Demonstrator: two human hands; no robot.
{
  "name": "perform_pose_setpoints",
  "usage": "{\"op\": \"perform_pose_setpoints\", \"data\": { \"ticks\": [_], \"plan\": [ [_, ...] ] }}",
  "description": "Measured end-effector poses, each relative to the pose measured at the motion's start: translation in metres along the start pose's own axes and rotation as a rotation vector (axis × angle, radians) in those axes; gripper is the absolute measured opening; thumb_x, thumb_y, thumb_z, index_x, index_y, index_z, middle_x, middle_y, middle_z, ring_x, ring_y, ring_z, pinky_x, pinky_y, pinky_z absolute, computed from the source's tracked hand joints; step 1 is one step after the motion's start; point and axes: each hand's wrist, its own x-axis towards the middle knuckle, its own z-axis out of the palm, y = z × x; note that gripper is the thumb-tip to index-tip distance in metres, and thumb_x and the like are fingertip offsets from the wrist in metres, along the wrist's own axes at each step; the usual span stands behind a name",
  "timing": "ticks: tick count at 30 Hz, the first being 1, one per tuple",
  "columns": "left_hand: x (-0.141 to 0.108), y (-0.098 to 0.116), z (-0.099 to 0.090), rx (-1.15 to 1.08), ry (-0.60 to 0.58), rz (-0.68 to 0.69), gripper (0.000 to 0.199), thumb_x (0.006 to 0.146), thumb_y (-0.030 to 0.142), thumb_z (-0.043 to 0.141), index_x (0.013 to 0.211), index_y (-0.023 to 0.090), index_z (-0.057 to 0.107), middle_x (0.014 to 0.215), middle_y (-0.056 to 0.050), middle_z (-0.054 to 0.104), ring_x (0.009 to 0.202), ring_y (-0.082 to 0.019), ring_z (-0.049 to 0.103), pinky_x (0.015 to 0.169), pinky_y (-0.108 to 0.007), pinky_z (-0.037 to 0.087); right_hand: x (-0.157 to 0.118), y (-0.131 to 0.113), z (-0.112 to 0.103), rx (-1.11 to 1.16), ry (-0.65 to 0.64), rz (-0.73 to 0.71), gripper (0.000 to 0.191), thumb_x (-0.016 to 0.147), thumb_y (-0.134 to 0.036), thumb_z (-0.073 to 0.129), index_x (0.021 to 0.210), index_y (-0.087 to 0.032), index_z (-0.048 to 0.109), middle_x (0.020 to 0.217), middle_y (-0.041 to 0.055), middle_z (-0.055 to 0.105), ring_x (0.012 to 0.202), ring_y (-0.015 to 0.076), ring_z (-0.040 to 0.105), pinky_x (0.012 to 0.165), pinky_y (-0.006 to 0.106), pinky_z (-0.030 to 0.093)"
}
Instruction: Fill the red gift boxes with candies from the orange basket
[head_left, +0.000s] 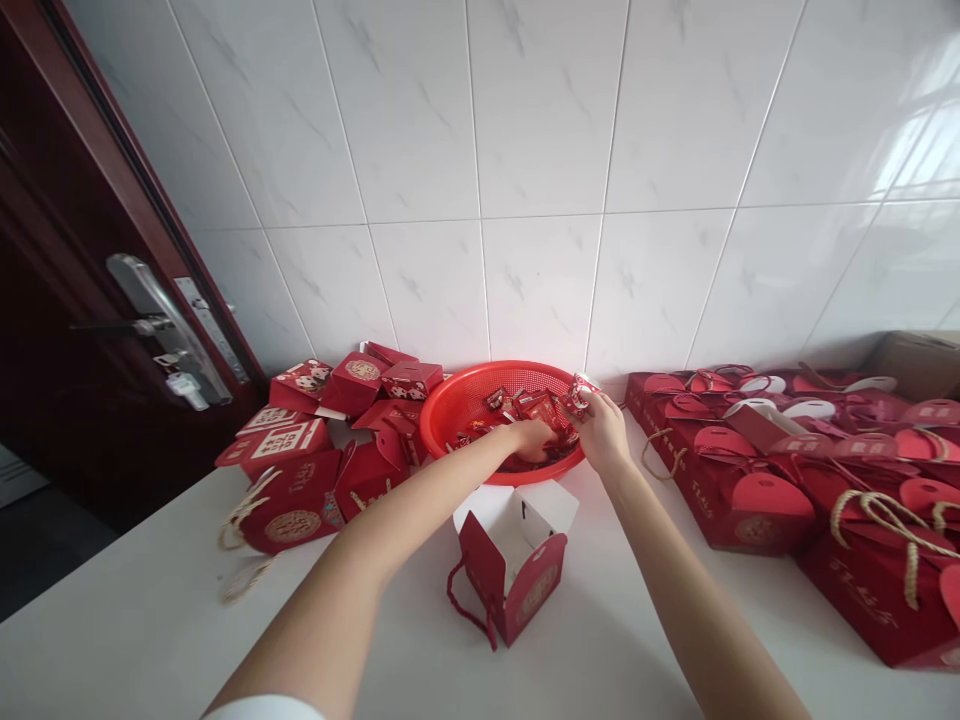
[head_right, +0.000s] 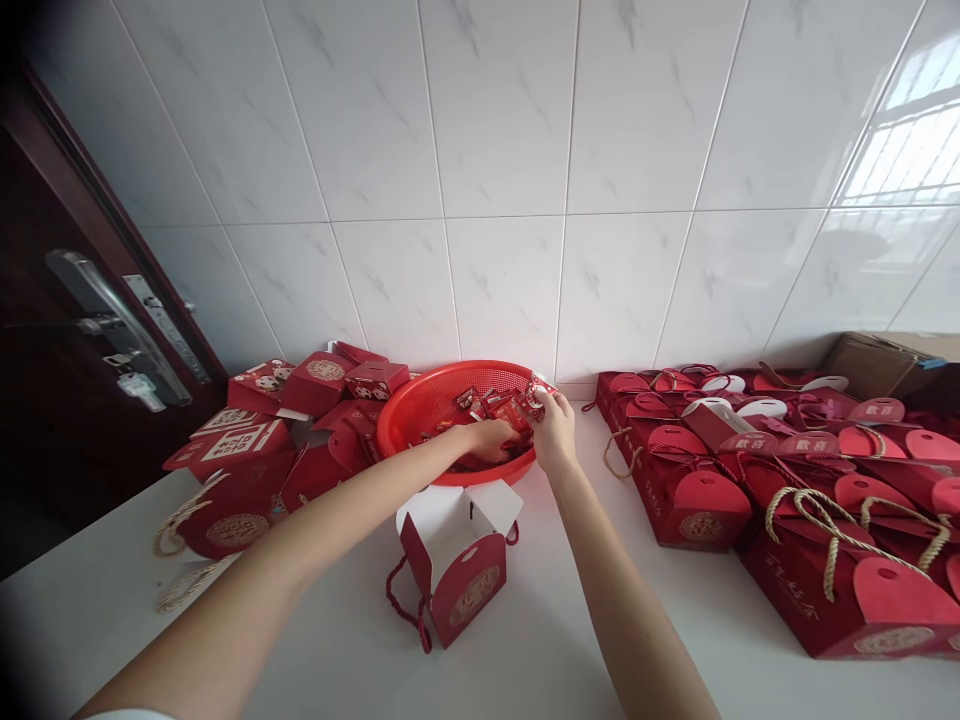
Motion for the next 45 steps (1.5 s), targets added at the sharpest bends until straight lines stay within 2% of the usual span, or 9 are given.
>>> {"op": "perform_pose_setpoints", "data": {
  "ticks": [3, 7, 10, 24, 30, 35, 40, 42, 45],
  "plan": [
    [-0.003, -0.005, -0.014, -0.195, 0.113, -0.036, 0.011, 0.077, 0.021, 0.063, 0.067, 0.018, 0.066, 0.072, -0.003, 0.07, 0.075, -0.02, 0.065, 0.074, -0.03, 0.048, 0.001, 0.001, -0.001, -0.007, -0.014, -0.02, 0.022, 0.058, -0.026, 0.078, 0.06, -0.02, 0.057, 0.066, -0.0022, 0.065, 0.07, 0.0151, 0.064, 0.068, 0.03, 0.06],
    [-0.014, -0.011, -0.038, -0.497, 0.358, -0.045, 0.032, 0.091, 0.039, 0.05, 0.101, 0.016, 0.07, 0.093, -0.006, 0.074, 0.087, -0.02, 0.068, 0.08, -0.03, 0.05, 0.003, 0.004, -0.001, -0.028, -0.031, -0.048, 0.022, 0.058, -0.03, 0.08, 0.064, -0.02, 0.062, 0.071, -0.0015, 0.068, 0.073, 0.0158, 0.065, 0.069, 0.03, 0.059],
    [-0.023, -0.011, -0.047, -0.69, 0.458, -0.029, 0.043, 0.09, 0.052, 0.054, 0.107, 0.016, 0.07, 0.098, -0.008, 0.075, 0.092, -0.021, 0.068, 0.083, -0.031, 0.051, 0.002, 0.005, 0.001, -0.066, -0.071, -0.056, 0.025, 0.058, -0.033, 0.081, 0.074, -0.02, 0.068, 0.078, 0.0, 0.071, 0.078, 0.0177, 0.067, 0.069, 0.03, 0.058],
    [-0.032, 0.006, -0.042, -1.055, 0.407, 0.018, 0.028, 0.083, 0.043, 0.068, 0.086, 0.015, 0.071, 0.09, -0.006, 0.075, 0.085, -0.019, 0.068, 0.078, -0.029, 0.052, -0.007, 0.001, 0.001, -0.258, -0.263, -0.025, 0.031, 0.061, -0.041, 0.086, 0.073, -0.018, 0.069, 0.071, -0.0007, 0.069, 0.068, 0.0134, 0.063, 0.065, 0.025, 0.05],
    [-0.025, -0.001, -0.046, -0.908, 0.425, -0.095, 0.04, 0.093, 0.044, 0.04, 0.091, 0.016, 0.068, 0.093, -0.007, 0.072, 0.071, -0.015, 0.062, 0.063, -0.027, 0.048, -0.004, 0.003, -0.002, -0.21, -0.253, -0.036, 0.033, 0.063, -0.046, 0.083, 0.072, -0.019, 0.066, 0.07, -0.0025, 0.067, 0.066, 0.0127, 0.061, 0.064, 0.025, 0.05],
    [-0.021, -0.008, -0.043, -0.713, 0.395, -0.127, 0.033, 0.087, 0.036, 0.043, 0.085, 0.016, 0.069, 0.086, -0.005, 0.07, 0.072, -0.015, 0.061, 0.065, -0.026, 0.048, -0.002, 0.004, -0.001, -0.18, -0.235, -0.029, 0.031, 0.064, -0.044, 0.082, 0.072, -0.019, 0.065, 0.067, -0.0028, 0.066, 0.063, 0.0129, 0.061, 0.063, 0.026, 0.051],
    [-0.024, -0.006, -0.027, -0.381, 0.132, -0.166, 0.009, 0.063, 0.028, 0.075, 0.064, 0.021, 0.07, 0.065, 0.001, 0.067, 0.068, -0.017, 0.061, 0.063, -0.026, 0.046, -0.002, 0.003, 0.0, -0.162, -0.212, -0.025, 0.031, 0.062, -0.042, 0.082, 0.068, -0.02, 0.063, 0.068, -0.0015, 0.066, 0.066, 0.0152, 0.064, 0.065, 0.028, 0.054],
    [-0.025, -0.003, -0.018, -0.264, 0.003, -0.178, 0.014, 0.055, 0.021, 0.081, 0.065, 0.024, 0.072, 0.065, 0.004, 0.067, 0.066, -0.017, 0.062, 0.063, -0.026, 0.047, -0.003, 0.003, 0.0, -0.166, -0.207, -0.019, 0.031, 0.061, -0.042, 0.083, 0.066, -0.02, 0.062, 0.069, -0.0011, 0.067, 0.067, 0.0158, 0.064, 0.065, 0.029, 0.054],
    [-0.024, 0.003, -0.007, -0.112, -0.125, -0.214, 0.013, 0.066, 0.02, 0.082, 0.076, 0.022, 0.074, 0.072, 0.001, 0.069, 0.07, -0.019, 0.065, 0.068, -0.03, 0.052, -0.004, 0.002, 0.001, -0.179, -0.2, -0.009, 0.03, 0.06, -0.04, 0.083, 0.068, -0.019, 0.064, 0.067, -0.0016, 0.066, 0.066, 0.0156, 0.063, 0.063, 0.028, 0.052]
  ]
}}
